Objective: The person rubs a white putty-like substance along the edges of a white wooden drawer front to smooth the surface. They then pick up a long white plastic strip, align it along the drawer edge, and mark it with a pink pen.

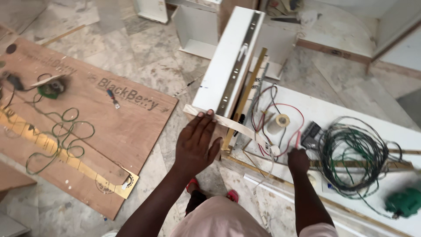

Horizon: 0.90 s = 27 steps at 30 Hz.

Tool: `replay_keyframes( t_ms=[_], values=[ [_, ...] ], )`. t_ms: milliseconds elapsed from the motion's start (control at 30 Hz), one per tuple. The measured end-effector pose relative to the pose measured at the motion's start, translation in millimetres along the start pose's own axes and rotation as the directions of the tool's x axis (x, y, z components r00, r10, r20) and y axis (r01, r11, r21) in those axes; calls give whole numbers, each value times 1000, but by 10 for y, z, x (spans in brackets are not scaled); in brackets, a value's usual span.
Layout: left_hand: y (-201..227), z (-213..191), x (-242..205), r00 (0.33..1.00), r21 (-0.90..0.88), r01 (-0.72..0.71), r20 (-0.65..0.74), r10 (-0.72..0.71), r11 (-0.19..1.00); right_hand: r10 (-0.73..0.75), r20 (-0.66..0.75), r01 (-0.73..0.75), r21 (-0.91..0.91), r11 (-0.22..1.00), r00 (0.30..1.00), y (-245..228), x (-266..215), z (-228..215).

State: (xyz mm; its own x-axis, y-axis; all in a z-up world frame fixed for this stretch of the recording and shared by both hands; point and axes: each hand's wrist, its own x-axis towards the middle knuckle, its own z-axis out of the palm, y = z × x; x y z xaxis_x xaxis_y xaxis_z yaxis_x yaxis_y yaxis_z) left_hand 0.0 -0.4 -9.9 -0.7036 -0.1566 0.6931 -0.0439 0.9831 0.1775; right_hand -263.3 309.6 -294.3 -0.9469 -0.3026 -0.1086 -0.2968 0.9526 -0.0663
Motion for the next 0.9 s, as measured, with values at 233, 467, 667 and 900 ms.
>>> replay_keyframes(
  t_ms=[233,467,667,900],
  values=[
    [-34,31,-39,1000,16,3,13,-3,1000,189,4,-187,158,970,982,28,90,-17],
    [-44,48,-37,997,107,-53,65,46,993,251,-18,-248,120,961,968,12,155,61],
    [-27,-11,-24,996,92,-60,67,54,994,323,-40,-309,205,929,946,-28,192,-86],
    [-71,-33,-20,993,81,-83,87,75,993,106,-180,208,873,-441,978,-54,-813,-1015]
  ],
)
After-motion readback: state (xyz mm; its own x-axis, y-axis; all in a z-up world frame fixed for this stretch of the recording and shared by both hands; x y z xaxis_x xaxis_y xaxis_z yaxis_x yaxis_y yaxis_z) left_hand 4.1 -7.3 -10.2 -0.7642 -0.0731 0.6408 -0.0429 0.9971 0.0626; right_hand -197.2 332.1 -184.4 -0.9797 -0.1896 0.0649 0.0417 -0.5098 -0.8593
